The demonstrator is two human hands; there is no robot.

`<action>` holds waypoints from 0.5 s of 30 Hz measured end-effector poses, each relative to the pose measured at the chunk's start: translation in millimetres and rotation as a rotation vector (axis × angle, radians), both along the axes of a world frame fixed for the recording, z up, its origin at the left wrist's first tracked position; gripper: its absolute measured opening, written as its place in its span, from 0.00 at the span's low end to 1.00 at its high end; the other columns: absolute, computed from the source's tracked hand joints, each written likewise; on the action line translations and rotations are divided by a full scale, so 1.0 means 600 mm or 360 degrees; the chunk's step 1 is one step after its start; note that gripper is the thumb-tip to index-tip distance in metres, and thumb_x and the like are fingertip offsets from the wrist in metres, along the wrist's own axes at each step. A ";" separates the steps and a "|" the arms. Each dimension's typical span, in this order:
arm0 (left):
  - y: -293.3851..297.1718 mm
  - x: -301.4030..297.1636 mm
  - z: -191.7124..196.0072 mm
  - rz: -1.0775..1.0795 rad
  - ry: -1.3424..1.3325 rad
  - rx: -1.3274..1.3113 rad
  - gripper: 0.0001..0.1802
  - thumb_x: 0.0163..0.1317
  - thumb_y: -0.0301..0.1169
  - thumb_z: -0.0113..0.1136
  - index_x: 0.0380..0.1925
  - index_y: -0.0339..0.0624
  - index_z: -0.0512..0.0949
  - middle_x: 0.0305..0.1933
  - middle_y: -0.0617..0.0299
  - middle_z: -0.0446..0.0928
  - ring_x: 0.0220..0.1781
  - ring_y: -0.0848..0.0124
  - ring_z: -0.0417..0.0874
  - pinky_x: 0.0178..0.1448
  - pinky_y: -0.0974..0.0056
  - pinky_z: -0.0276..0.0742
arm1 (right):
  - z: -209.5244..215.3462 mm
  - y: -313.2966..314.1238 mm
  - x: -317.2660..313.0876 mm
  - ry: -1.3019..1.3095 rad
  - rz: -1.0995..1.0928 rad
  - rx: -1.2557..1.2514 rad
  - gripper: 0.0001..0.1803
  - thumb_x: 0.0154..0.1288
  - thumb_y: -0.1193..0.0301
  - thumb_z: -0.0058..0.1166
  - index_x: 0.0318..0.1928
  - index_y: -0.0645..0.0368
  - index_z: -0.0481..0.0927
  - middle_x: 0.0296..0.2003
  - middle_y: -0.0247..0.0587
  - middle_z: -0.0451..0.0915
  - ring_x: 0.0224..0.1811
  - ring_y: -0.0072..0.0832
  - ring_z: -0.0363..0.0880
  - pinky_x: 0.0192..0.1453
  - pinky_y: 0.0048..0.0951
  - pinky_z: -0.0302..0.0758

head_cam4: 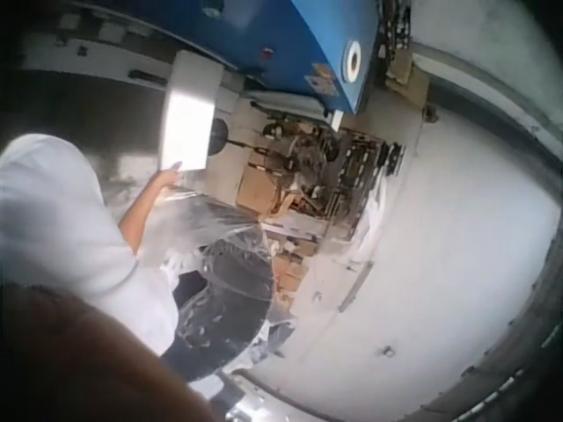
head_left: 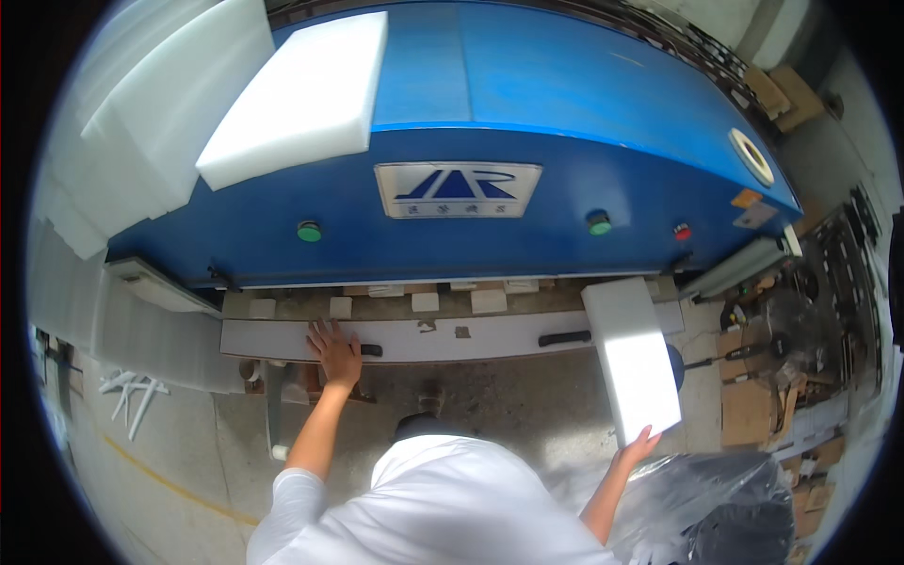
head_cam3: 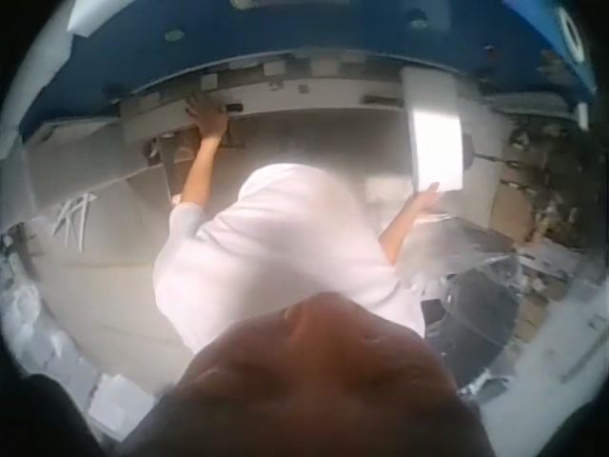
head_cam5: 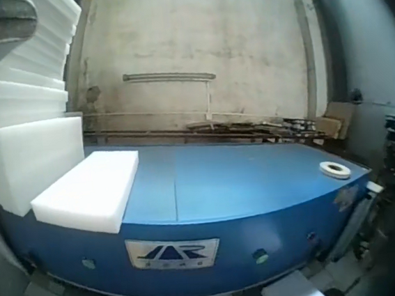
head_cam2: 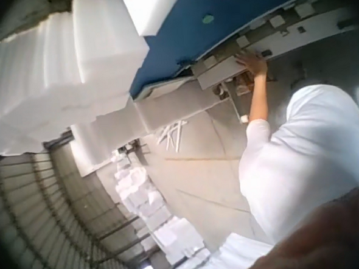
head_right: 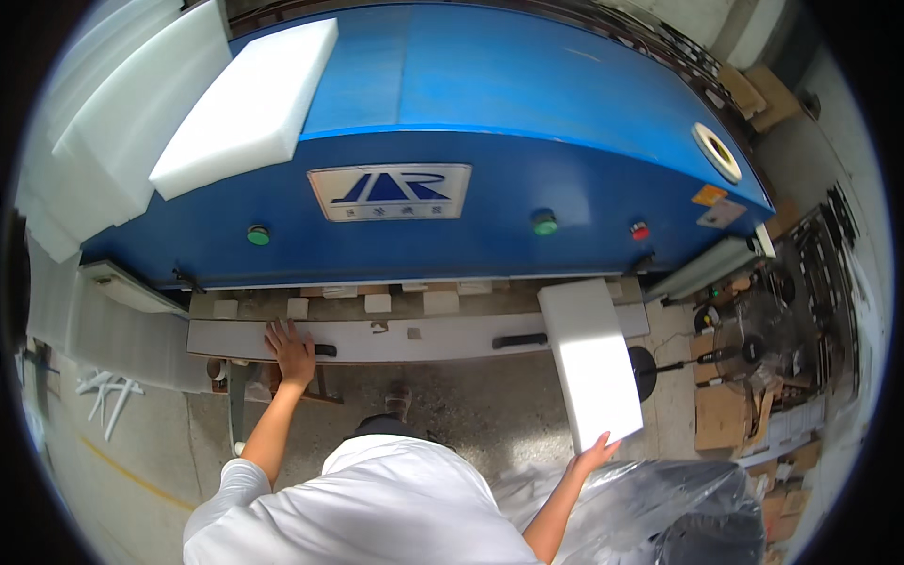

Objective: The person repeatedly picks up white rectangular foam sheets from a stack and places them into a blue industrial machine. After the machine processes each sheet, the person removes it and places it into a large plastic-lined bin. The task involves a continuous cycle of feeding and collecting foam sheets.

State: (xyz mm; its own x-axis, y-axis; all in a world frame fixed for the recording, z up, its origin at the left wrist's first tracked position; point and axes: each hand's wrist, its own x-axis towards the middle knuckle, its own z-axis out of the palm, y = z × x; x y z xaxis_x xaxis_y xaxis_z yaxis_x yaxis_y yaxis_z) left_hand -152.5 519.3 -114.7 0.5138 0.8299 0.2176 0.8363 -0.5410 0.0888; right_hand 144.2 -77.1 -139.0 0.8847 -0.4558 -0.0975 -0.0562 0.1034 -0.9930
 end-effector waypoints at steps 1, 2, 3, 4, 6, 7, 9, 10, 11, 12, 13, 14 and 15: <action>0.003 -0.003 -0.004 -0.0013 -0.0008 -0.0004 0.36 0.71 0.47 0.44 0.67 0.27 0.61 0.74 0.30 0.50 0.77 0.33 0.41 0.76 0.32 0.37 | -0.002 0.012 0.006 -0.0003 -0.0009 0.0009 0.32 0.76 0.67 0.46 0.73 0.67 0.53 0.67 0.54 0.65 0.65 0.41 0.70 0.68 0.39 0.67; 0.006 -0.006 -0.007 -0.0027 -0.0016 -0.0007 0.36 0.71 0.47 0.44 0.67 0.26 0.61 0.73 0.29 0.49 0.77 0.32 0.41 0.76 0.32 0.36 | -0.004 0.024 0.015 -0.0006 -0.0018 0.0018 0.33 0.76 0.67 0.46 0.73 0.67 0.53 0.68 0.55 0.65 0.65 0.41 0.70 0.68 0.39 0.66; 0.008 -0.009 -0.011 -0.0040 -0.0023 -0.0011 0.36 0.71 0.47 0.44 0.67 0.25 0.61 0.73 0.27 0.49 0.77 0.32 0.41 0.76 0.32 0.36 | -0.004 0.037 0.030 0.0006 0.0012 0.0001 0.33 0.76 0.67 0.46 0.74 0.67 0.51 0.68 0.55 0.64 0.65 0.41 0.70 0.69 0.39 0.66; 0.008 -0.012 -0.015 -0.0032 -0.0026 -0.0027 0.37 0.71 0.47 0.44 0.67 0.24 0.60 0.73 0.26 0.48 0.77 0.31 0.40 0.76 0.32 0.35 | -0.006 0.052 0.051 -0.0008 0.0062 -0.0013 0.33 0.77 0.67 0.46 0.74 0.67 0.50 0.68 0.55 0.64 0.66 0.40 0.69 0.68 0.39 0.66; 0.009 -0.011 -0.022 -0.0046 -0.0029 -0.0054 0.38 0.70 0.47 0.45 0.67 0.23 0.58 0.73 0.24 0.47 0.77 0.30 0.39 0.76 0.32 0.35 | -0.013 0.086 0.094 -0.0035 0.0133 -0.0036 0.34 0.77 0.67 0.45 0.74 0.67 0.50 0.69 0.55 0.63 0.66 0.40 0.69 0.68 0.39 0.67; 0.013 -0.006 -0.022 -0.0019 -0.0034 -0.0119 0.40 0.71 0.48 0.46 0.68 0.23 0.56 0.73 0.24 0.46 0.77 0.30 0.38 0.76 0.32 0.34 | -0.017 0.111 0.117 -0.0034 0.0127 -0.0029 0.33 0.77 0.67 0.45 0.74 0.67 0.50 0.69 0.54 0.63 0.66 0.40 0.68 0.68 0.39 0.67; 0.022 0.003 -0.021 0.0016 -0.0041 -0.0244 0.43 0.71 0.51 0.46 0.70 0.22 0.52 0.74 0.24 0.42 0.78 0.30 0.37 0.76 0.32 0.33 | -0.028 0.159 0.165 -0.0032 0.0097 -0.0011 0.33 0.77 0.67 0.45 0.74 0.66 0.50 0.68 0.54 0.64 0.67 0.40 0.67 0.68 0.39 0.66; 0.034 0.019 -0.025 -0.0035 -0.0113 -0.0271 0.44 0.70 0.51 0.49 0.69 0.22 0.52 0.74 0.24 0.43 0.78 0.31 0.37 0.77 0.32 0.33 | -0.055 0.142 0.194 -0.0179 0.0349 -0.0043 0.34 0.76 0.65 0.48 0.74 0.65 0.52 0.69 0.54 0.61 0.69 0.40 0.64 0.70 0.40 0.63; 0.050 0.029 -0.031 -0.0057 -0.0174 -0.0276 0.45 0.68 0.52 0.51 0.69 0.22 0.52 0.74 0.24 0.44 0.78 0.31 0.38 0.77 0.32 0.32 | -0.015 0.186 0.195 0.0221 0.0318 -0.0413 0.35 0.74 0.61 0.51 0.72 0.66 0.56 0.71 0.60 0.56 0.71 0.45 0.59 0.73 0.43 0.59; 0.065 0.040 -0.036 -0.0088 -0.0233 -0.0283 0.47 0.67 0.52 0.54 0.69 0.22 0.52 0.74 0.24 0.45 0.77 0.31 0.39 0.77 0.33 0.32 | -0.049 0.205 0.218 0.0010 0.0214 -0.1547 0.37 0.70 0.59 0.55 0.70 0.68 0.60 0.72 0.66 0.50 0.73 0.52 0.56 0.73 0.48 0.58; 0.085 0.044 -0.043 -0.0013 -0.0231 -0.0251 0.49 0.65 0.55 0.56 0.69 0.23 0.53 0.74 0.26 0.45 0.77 0.31 0.40 0.78 0.36 0.33 | -0.005 0.292 0.200 -0.0141 0.0231 -0.1970 0.38 0.65 0.62 0.59 0.68 0.70 0.61 0.72 0.70 0.48 0.73 0.56 0.54 0.73 0.50 0.57; 0.107 0.061 -0.048 -0.0083 -0.0314 -0.0217 0.49 0.64 0.55 0.58 0.69 0.26 0.54 0.75 0.28 0.46 0.77 0.32 0.42 0.78 0.36 0.35 | 0.021 0.346 0.186 -0.0438 0.0268 -0.2150 0.41 0.57 0.70 0.64 0.68 0.71 0.61 0.73 0.66 0.47 0.74 0.55 0.54 0.74 0.50 0.57; 0.131 0.071 -0.057 -0.0154 -0.0399 -0.0181 0.48 0.63 0.54 0.59 0.70 0.29 0.55 0.75 0.30 0.48 0.77 0.33 0.44 0.78 0.36 0.38 | 0.060 0.424 0.159 -0.0480 0.0605 -0.0858 0.45 0.51 0.77 0.66 0.69 0.72 0.60 0.74 0.63 0.47 0.75 0.54 0.52 0.76 0.47 0.55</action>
